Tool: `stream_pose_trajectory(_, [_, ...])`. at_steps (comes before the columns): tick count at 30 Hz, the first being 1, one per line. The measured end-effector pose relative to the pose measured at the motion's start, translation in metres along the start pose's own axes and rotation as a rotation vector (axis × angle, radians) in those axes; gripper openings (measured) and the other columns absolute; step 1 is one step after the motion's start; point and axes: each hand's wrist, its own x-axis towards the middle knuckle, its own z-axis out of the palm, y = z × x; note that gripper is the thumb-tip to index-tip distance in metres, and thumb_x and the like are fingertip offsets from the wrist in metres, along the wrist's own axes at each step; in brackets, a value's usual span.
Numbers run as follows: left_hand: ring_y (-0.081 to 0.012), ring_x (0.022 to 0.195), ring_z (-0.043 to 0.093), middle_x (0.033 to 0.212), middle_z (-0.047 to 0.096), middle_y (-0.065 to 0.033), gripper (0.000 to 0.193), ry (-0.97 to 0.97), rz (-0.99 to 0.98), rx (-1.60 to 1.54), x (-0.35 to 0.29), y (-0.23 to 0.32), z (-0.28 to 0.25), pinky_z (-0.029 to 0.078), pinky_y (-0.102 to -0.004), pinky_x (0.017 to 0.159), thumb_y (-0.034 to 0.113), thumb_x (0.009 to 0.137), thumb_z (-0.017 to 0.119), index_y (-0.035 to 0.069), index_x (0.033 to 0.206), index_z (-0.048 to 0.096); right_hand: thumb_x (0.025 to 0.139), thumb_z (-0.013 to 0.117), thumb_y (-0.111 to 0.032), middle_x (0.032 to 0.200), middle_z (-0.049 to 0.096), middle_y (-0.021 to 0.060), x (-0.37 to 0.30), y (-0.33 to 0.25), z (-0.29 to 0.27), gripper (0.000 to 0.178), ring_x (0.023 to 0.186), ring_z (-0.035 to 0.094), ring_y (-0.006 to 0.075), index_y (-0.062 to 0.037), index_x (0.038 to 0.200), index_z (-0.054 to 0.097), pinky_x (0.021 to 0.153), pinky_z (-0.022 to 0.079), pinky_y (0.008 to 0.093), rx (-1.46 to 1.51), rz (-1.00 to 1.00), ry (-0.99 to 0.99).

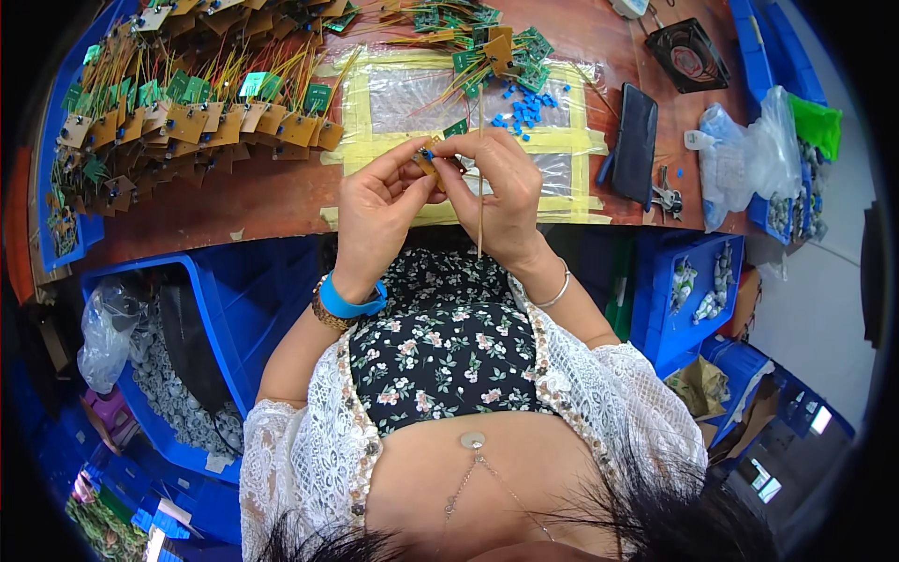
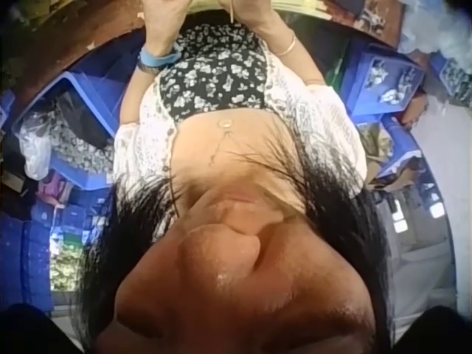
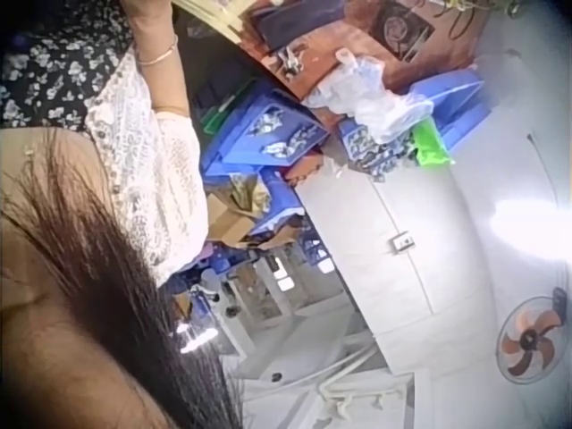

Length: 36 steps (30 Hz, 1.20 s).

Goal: Manually assembling and sorting small electronic circuit boards and wires at a factory workbench.

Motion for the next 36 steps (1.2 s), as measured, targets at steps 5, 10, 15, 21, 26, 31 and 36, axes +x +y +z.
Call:
stream_pose_trajectory(5, [-0.0159, 0.087, 0.065, 0.100, 0.066, -0.0130, 0.035, -0.001, 0.007, 0.009, 0.000, -0.001, -0.001, 0.057, -0.0278, 0.079, -0.006, 0.090, 0.055, -0.008, 0.126, 0.053, 0.068, 0.072, 0.007, 0.077, 0.065, 0.0086, -0.001, 0.001, 0.001, 0.019, 0.070, 0.061, 0.0234, -0.0016, 0.084, 0.065, 0.061, 0.047, 0.0314, 0.005, 0.002, 0.009])
stream_pose_trajectory(10, [-0.0153, 0.085, 0.066, 0.100, 0.066, -0.0129, 0.033, 0.001, 0.024, 0.009, 0.001, -0.002, -0.002, 0.057, -0.0262, 0.077, -0.003, 0.092, 0.054, -0.008, 0.125, 0.053, 0.069, 0.072, 0.007, 0.077, 0.065, 0.0084, 0.001, 0.001, 0.002, 0.019, 0.069, 0.060, 0.0225, -0.0013, 0.084, 0.066, 0.059, 0.047, 0.0309, 0.011, -0.012, 0.004])
stream_pose_trajectory(15, [-0.0142, 0.079, 0.066, 0.098, 0.066, -0.0124, 0.028, 0.038, 0.018, 0.001, 0.002, 0.001, 0.000, 0.057, -0.0252, 0.073, 0.002, 0.095, 0.053, -0.008, 0.121, 0.057, 0.070, 0.072, 0.007, 0.077, 0.065, 0.0081, 0.001, 0.001, 0.002, 0.018, 0.069, 0.060, 0.0214, -0.0013, 0.085, 0.066, 0.057, 0.047, 0.0297, 0.025, 0.014, -0.005])
stream_pose_trajectory(21, [-0.0129, 0.074, 0.066, 0.089, 0.068, -0.0108, 0.024, 0.072, 0.034, 0.001, 0.003, 0.002, -0.002, 0.058, -0.0237, 0.067, 0.007, 0.095, 0.055, -0.007, 0.114, 0.063, 0.070, 0.073, 0.006, 0.077, 0.066, 0.0076, 0.000, -0.003, 0.004, 0.018, 0.070, 0.061, 0.0206, -0.0022, 0.085, 0.067, 0.055, 0.047, 0.0287, 0.013, 0.024, -0.009])
stream_pose_trajectory(26, [-0.0121, 0.071, 0.066, 0.085, 0.068, -0.0099, 0.023, 0.083, 0.060, 0.024, 0.002, 0.000, -0.006, 0.058, -0.0234, 0.066, 0.007, 0.095, 0.055, -0.007, 0.112, 0.064, 0.070, 0.073, 0.006, 0.078, 0.066, 0.0078, -0.003, -0.003, 0.008, 0.019, 0.070, 0.061, 0.0200, -0.0026, 0.086, 0.067, 0.055, 0.047, 0.0282, 0.009, 0.024, -0.027])
stream_pose_trajectory(31, [-0.0117, 0.075, 0.066, 0.090, 0.069, -0.0094, 0.022, 0.200, 0.229, 0.216, 0.000, 0.026, -0.020, 0.056, -0.0247, 0.065, 0.007, 0.094, 0.057, -0.005, 0.110, 0.066, 0.073, 0.071, 0.007, 0.082, 0.067, 0.0074, 0.007, -0.009, 0.006, 0.018, 0.069, 0.059, 0.0159, -0.0032, 0.086, 0.068, 0.057, 0.046, 0.0257, 0.154, 0.076, -0.002])
stream_pose_trajectory(36, [-0.0083, 0.084, 0.064, 0.097, 0.070, -0.0074, 0.023, 0.701, 0.779, 0.514, 0.023, 0.092, -0.082, 0.053, -0.0220, 0.063, 0.010, 0.094, 0.059, -0.002, 0.112, 0.067, 0.078, 0.070, 0.002, 0.088, 0.068, 0.0071, 0.021, 0.043, -0.016, 0.020, 0.072, 0.058, 0.0136, -0.0027, 0.097, 0.066, 0.063, 0.045, 0.0247, -0.048, 0.136, 0.191])
